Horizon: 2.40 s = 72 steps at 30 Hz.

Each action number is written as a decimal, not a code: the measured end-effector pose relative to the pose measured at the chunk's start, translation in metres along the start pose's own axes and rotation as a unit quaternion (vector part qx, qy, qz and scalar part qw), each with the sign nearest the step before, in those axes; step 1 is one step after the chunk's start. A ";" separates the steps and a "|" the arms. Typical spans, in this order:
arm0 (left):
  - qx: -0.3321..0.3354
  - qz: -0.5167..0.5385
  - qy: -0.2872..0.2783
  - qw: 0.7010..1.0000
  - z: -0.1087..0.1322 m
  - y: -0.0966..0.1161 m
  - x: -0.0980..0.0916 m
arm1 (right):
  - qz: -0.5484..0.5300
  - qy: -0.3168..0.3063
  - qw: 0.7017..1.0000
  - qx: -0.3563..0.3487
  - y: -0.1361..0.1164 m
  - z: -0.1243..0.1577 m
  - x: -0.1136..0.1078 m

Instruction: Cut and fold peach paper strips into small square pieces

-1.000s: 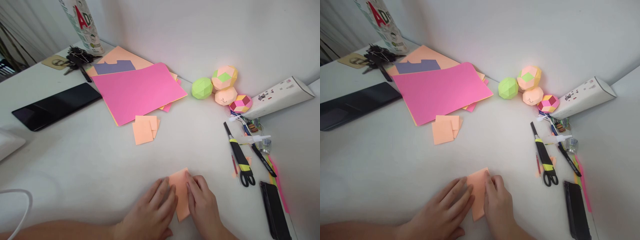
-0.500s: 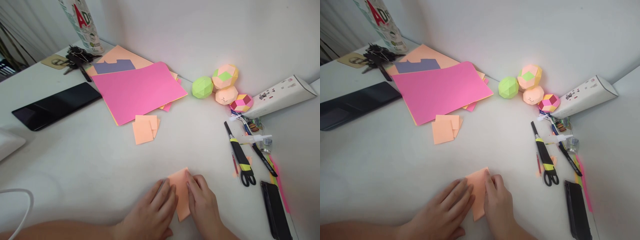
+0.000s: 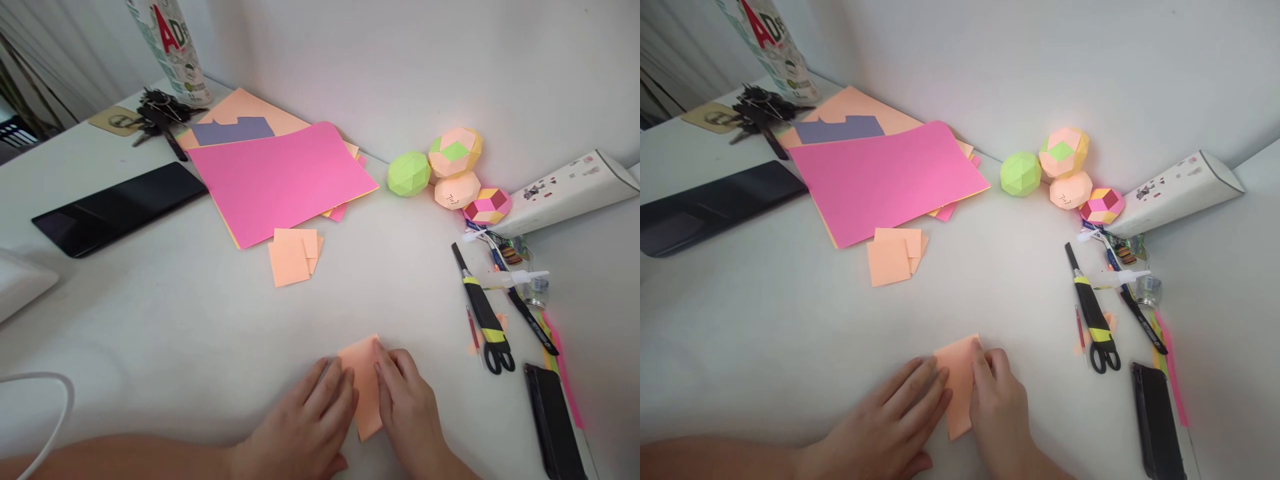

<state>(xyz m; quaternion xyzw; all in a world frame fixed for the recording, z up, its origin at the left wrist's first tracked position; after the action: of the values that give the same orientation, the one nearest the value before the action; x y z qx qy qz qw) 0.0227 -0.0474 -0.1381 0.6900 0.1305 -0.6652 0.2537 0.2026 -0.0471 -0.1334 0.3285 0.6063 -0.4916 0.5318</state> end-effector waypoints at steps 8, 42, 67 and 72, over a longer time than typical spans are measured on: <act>-0.005 0.005 -0.011 1.000 -0.001 0.000 -0.004 | 0.008 -0.011 1.000 -0.003 0.001 0.001 0.002; 0.152 0.064 -0.094 0.982 -0.005 -0.020 -0.018 | 0.073 -0.012 0.997 0.011 -0.004 0.003 0.009; 0.206 0.083 -0.089 0.971 -0.001 -0.020 0.005 | 0.101 -0.293 0.947 0.084 0.025 0.017 -0.029; 0.217 0.094 -0.057 0.970 -0.002 -0.023 0.013 | 0.041 -0.337 0.931 0.134 0.044 0.011 -0.042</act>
<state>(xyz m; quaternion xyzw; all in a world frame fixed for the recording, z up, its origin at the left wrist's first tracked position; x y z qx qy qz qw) 0.0137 -0.0294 -0.1549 0.6989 -0.0971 -0.6887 0.1668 0.2558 -0.0392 -0.1029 0.2368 0.3059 -0.6277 0.6756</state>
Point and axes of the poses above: each hand's wrist, its own z-axis away from the middle knuckle, its own x-axis out of the palm, y = z × x, the point moved 2 cm from there along -z, towards the middle knuckle, and after that the axes turned 13 degrees about -y, right-handed, at the moved point
